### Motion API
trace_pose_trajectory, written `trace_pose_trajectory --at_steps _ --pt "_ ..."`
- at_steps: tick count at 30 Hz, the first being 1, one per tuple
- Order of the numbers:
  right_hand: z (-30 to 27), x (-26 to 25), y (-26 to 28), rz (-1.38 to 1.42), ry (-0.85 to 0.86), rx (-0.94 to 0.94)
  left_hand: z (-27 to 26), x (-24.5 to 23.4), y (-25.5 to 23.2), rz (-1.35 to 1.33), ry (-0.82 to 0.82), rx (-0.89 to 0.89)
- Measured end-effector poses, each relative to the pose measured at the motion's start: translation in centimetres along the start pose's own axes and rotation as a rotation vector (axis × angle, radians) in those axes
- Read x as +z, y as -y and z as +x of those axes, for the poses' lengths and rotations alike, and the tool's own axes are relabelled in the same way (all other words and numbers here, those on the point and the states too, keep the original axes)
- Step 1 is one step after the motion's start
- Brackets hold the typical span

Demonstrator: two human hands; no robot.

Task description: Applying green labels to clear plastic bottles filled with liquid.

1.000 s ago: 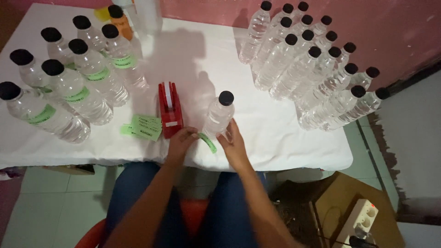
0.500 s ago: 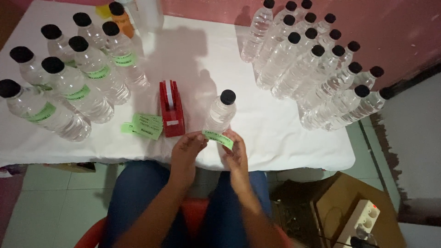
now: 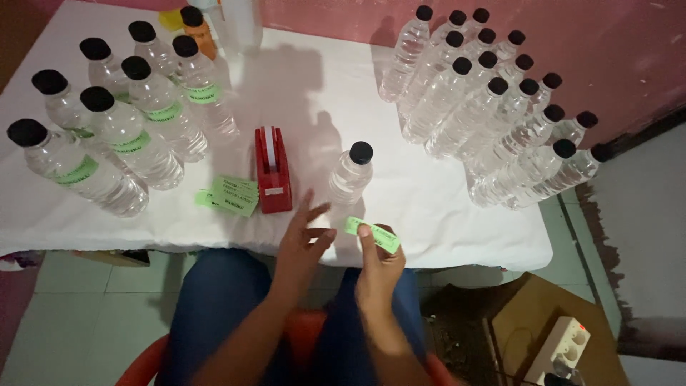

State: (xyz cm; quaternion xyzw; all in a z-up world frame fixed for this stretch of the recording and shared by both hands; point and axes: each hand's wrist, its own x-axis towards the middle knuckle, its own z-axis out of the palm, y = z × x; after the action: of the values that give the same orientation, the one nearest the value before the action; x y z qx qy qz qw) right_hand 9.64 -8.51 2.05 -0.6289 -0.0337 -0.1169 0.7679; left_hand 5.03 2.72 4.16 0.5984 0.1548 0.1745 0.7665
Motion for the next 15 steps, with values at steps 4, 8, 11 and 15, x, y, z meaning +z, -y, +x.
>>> trace_pose_trajectory --at_steps 4,8,11,15 --pt "0.7 -0.9 -0.8 0.015 -0.052 -0.030 0.1 -0.8 0.0 -0.099 -0.059 -0.016" --pt "0.4 -0.4 0.2 -0.002 -0.086 -0.031 -0.2 0.2 -1.2 0.027 -0.074 -0.010" --pt "0.2 -0.2 0.3 -0.026 -0.059 -0.027 0.1 0.9 -2.0 0.006 -0.106 -0.026" --pt "0.3 0.2 0.3 -0.016 -0.058 -0.032 1.5 1.1 0.1 -0.028 -0.162 -0.027"
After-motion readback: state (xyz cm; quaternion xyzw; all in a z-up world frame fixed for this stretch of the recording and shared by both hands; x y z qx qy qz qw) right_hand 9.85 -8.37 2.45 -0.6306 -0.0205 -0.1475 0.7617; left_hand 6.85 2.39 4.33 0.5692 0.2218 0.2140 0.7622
